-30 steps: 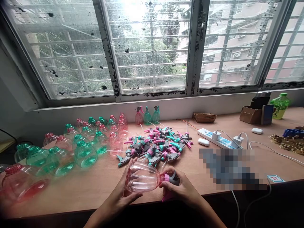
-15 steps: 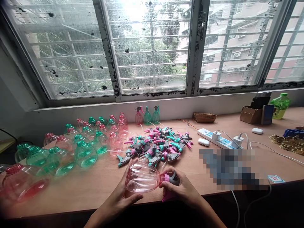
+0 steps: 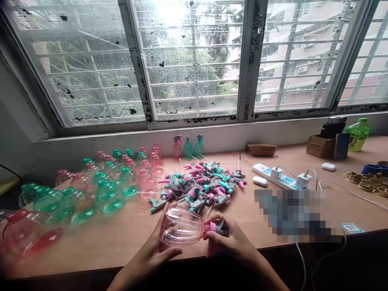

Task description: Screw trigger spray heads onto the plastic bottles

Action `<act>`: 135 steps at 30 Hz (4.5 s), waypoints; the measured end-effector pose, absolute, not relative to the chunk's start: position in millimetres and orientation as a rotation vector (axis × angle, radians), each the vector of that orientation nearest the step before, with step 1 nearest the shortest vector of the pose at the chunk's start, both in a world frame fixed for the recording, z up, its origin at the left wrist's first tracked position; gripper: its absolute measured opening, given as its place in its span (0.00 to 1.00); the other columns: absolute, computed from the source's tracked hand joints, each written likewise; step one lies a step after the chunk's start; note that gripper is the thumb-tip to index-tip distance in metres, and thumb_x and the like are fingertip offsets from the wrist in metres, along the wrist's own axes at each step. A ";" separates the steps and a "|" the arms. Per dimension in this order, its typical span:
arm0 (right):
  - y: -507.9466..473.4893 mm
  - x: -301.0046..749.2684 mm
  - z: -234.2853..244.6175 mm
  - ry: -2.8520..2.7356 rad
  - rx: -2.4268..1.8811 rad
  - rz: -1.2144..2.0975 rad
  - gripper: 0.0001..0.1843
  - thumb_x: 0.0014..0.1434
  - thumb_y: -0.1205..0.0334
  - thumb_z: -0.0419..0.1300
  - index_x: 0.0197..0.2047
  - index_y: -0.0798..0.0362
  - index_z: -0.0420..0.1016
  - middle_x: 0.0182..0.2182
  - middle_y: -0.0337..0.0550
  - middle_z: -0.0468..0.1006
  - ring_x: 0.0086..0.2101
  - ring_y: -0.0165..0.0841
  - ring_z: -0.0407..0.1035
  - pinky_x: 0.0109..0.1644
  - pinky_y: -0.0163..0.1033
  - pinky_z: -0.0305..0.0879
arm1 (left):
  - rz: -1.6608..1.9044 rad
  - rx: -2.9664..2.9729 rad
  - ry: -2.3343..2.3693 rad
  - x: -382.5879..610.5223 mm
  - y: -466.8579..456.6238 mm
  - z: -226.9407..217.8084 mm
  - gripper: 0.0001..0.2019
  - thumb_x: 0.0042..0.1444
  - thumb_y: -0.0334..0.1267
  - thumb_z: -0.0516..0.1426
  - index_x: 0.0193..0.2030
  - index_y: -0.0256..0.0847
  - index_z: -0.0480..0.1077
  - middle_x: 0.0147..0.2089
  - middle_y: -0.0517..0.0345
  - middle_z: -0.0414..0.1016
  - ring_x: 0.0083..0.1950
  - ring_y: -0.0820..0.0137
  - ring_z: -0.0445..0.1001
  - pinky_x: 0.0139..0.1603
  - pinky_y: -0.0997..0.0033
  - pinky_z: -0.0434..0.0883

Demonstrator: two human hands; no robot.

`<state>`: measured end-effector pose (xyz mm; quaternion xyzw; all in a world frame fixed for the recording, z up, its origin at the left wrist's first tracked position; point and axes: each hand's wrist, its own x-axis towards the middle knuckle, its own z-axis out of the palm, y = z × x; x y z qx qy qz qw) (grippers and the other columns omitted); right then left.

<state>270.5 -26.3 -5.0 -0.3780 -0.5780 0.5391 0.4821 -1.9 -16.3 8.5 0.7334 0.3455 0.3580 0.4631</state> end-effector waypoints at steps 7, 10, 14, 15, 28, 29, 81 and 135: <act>-27.4 268.2 -1.7 -1.402 -0.903 1.329 0.19 0.56 0.49 0.71 0.43 0.52 0.73 0.28 0.39 0.83 0.27 0.37 0.76 0.34 0.39 0.69 | 0.948 1.878 0.814 1.3 -12.8 7.0 0.48 0.63 0.47 0.61 0.75 0.65 0.28 0.80 0.55 0.33 0.75 0.49 0.54 0.73 0.45 0.57; -27.4 268.5 -1.4 -1.404 -0.898 1.338 0.19 0.57 0.49 0.71 0.43 0.52 0.73 0.27 0.38 0.83 0.26 0.37 0.76 0.33 0.39 0.69 | 0.945 1.872 0.832 1.1 -14.0 7.1 0.46 0.65 0.48 0.60 0.75 0.66 0.28 0.80 0.56 0.34 0.73 0.51 0.58 0.72 0.45 0.58; -25.5 270.4 -3.9 -1.413 -0.908 1.322 0.20 0.56 0.49 0.71 0.43 0.53 0.73 0.30 0.42 0.84 0.29 0.37 0.76 0.35 0.40 0.68 | 0.889 1.796 0.904 -1.5 -17.5 8.8 0.53 0.59 0.51 0.65 0.75 0.64 0.27 0.80 0.54 0.36 0.69 0.49 0.62 0.69 0.45 0.62; -25.0 270.7 -4.5 -1.417 -0.910 1.315 0.20 0.56 0.49 0.71 0.43 0.53 0.73 0.31 0.42 0.84 0.29 0.37 0.76 0.35 0.40 0.68 | 0.873 1.784 0.914 -2.2 -18.3 9.6 0.54 0.58 0.52 0.65 0.75 0.62 0.27 0.80 0.53 0.37 0.69 0.48 0.61 0.69 0.45 0.63; -25.4 271.8 -6.4 -1.416 -0.902 1.328 0.20 0.57 0.49 0.71 0.44 0.54 0.73 0.29 0.40 0.82 0.29 0.36 0.76 0.35 0.39 0.67 | 0.922 1.894 0.830 -1.0 -16.6 10.7 0.48 0.64 0.48 0.60 0.75 0.62 0.25 0.80 0.53 0.34 0.73 0.50 0.56 0.72 0.47 0.56; -25.2 271.9 -7.0 -1.417 -0.903 1.330 0.20 0.57 0.49 0.71 0.44 0.54 0.73 0.30 0.41 0.82 0.29 0.36 0.76 0.35 0.39 0.67 | 0.939 1.912 0.817 -0.9 -16.0 9.5 0.46 0.65 0.48 0.59 0.75 0.63 0.26 0.80 0.54 0.35 0.73 0.51 0.55 0.72 0.47 0.57; -27.0 270.8 -1.7 -1.441 -0.924 1.287 0.20 0.57 0.48 0.70 0.43 0.53 0.74 0.28 0.40 0.82 0.29 0.37 0.76 0.34 0.39 0.68 | 0.930 1.811 0.842 -0.2 -15.2 6.3 0.48 0.62 0.51 0.61 0.75 0.65 0.30 0.81 0.55 0.30 0.74 0.47 0.55 0.71 0.42 0.59; -26.1 269.6 -4.6 -1.402 -0.881 1.273 0.18 0.58 0.51 0.71 0.43 0.52 0.73 0.29 0.38 0.83 0.28 0.35 0.76 0.35 0.38 0.71 | 0.945 1.881 0.838 1.2 -16.6 12.9 0.49 0.62 0.47 0.63 0.76 0.56 0.30 0.81 0.53 0.34 0.79 0.52 0.39 0.77 0.46 0.41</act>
